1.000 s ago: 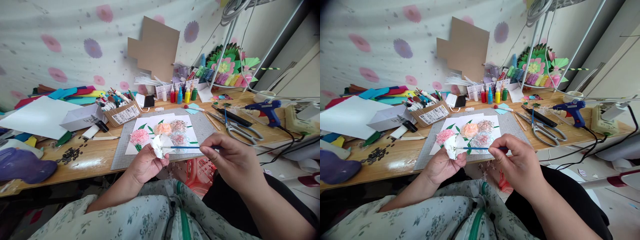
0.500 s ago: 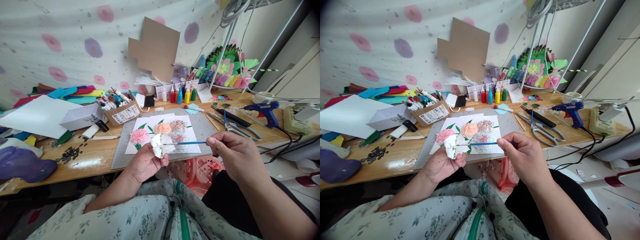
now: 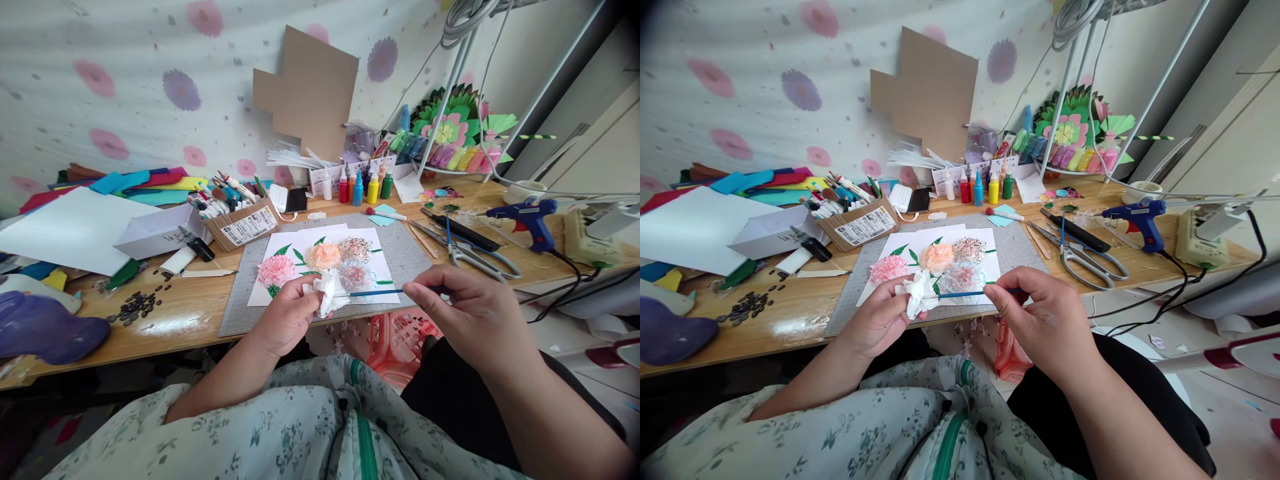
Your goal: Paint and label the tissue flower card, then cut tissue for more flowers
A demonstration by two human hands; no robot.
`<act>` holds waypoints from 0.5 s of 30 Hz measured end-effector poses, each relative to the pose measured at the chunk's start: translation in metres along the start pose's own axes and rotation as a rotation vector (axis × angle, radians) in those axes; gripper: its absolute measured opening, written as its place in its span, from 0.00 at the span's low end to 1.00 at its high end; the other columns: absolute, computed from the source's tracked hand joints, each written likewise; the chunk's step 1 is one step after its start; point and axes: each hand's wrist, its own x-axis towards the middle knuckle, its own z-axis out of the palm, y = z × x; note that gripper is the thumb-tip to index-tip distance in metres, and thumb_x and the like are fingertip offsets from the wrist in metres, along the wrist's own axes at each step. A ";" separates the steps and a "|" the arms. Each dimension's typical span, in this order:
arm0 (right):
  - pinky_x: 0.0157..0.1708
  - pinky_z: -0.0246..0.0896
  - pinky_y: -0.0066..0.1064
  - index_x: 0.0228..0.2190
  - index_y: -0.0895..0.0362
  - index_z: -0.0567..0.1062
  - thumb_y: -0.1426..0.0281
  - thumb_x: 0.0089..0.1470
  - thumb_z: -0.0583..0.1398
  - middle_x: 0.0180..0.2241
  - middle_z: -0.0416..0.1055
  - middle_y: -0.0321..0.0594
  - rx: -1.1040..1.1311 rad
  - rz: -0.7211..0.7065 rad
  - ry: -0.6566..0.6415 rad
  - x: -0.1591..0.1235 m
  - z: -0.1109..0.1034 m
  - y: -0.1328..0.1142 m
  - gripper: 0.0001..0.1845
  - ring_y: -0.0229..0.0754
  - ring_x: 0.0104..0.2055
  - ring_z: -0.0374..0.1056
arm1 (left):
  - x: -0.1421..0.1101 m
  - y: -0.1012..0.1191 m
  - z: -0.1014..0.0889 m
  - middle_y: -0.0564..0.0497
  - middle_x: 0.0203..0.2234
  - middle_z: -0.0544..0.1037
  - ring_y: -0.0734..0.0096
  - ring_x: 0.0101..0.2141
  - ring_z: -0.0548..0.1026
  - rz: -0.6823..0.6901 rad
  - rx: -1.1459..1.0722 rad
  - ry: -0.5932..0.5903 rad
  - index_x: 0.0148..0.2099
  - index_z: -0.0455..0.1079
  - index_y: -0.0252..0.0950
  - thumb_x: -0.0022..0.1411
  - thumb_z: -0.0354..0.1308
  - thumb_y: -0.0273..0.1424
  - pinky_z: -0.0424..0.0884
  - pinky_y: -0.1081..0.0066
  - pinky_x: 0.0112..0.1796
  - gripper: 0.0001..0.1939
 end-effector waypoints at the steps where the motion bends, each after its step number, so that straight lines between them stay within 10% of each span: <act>1: 0.22 0.58 0.22 0.22 0.55 0.75 0.64 0.50 0.62 0.20 0.71 0.34 0.007 0.002 -0.002 0.000 0.000 -0.001 0.10 0.33 0.22 0.64 | 0.000 0.000 0.001 0.51 0.23 0.73 0.76 0.25 0.69 -0.005 -0.002 0.001 0.30 0.75 0.30 0.46 0.70 0.32 0.66 0.75 0.27 0.11; 15: 0.23 0.51 0.24 0.21 0.58 0.72 0.61 0.44 0.67 0.18 0.63 0.31 0.764 0.438 -0.097 0.001 0.032 0.025 0.15 0.31 0.21 0.56 | -0.009 0.004 0.022 0.54 0.19 0.66 0.77 0.22 0.62 -0.050 -0.275 -0.120 0.27 0.69 0.33 0.42 0.71 0.36 0.57 0.73 0.25 0.16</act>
